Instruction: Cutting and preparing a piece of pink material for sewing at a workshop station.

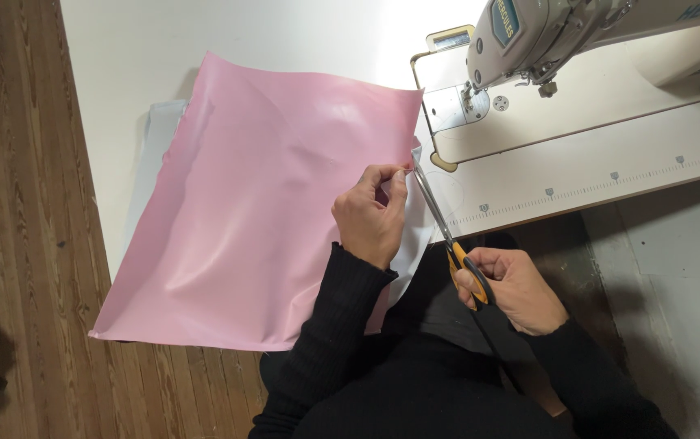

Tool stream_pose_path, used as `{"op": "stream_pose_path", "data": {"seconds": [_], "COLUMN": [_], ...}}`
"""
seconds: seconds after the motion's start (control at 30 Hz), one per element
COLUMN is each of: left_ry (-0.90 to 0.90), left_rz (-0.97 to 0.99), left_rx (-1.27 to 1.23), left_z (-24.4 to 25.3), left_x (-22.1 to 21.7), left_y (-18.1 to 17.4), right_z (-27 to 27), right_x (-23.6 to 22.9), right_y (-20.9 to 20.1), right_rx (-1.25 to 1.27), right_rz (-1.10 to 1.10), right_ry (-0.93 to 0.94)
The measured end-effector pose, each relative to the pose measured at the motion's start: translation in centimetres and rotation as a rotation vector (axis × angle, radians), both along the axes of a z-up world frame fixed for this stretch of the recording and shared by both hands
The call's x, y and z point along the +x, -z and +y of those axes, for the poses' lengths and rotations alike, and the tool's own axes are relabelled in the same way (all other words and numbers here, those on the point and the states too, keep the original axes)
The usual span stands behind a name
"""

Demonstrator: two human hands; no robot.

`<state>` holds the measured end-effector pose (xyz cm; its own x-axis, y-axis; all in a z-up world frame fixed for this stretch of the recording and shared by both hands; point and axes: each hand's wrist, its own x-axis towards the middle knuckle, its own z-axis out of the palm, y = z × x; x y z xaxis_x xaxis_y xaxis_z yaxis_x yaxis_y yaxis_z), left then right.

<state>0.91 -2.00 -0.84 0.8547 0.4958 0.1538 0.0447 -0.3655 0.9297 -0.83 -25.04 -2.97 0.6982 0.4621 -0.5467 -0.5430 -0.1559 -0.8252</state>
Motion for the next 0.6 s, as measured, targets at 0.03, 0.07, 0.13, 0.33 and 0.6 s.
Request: {"op": "stream_pose_path", "data": {"seconds": [0.03, 0.07, 0.13, 0.33, 0.6], "left_ry": [-0.003, -0.005, -0.009, -0.002, -0.012], "left_rz": [0.002, 0.002, -0.002, 0.013, 0.001], "left_rx": [-0.002, -0.005, -0.003, -0.022, -0.029], "left_z": [0.03, 0.03, 0.09, 0.06, 0.12], "left_x": [-0.02, 0.03, 0.03, 0.01, -0.01], "left_y": [0.03, 0.06, 0.03, 0.01, -0.06], "right_z": [0.08, 0.14, 0.14, 0.14, 0.53], "right_x": [-0.06, -0.07, -0.06, 0.08, 0.01], "right_y": [-0.13, -0.27, -0.25, -0.42, -0.82], "right_rx": [-0.009, -0.018, -0.031, -0.039, -0.056], "right_rz": [-0.011, -0.024, -0.033, -0.033, -0.036], "right_ry": [-0.019, -0.037, -0.042, -0.031, -0.042]}}
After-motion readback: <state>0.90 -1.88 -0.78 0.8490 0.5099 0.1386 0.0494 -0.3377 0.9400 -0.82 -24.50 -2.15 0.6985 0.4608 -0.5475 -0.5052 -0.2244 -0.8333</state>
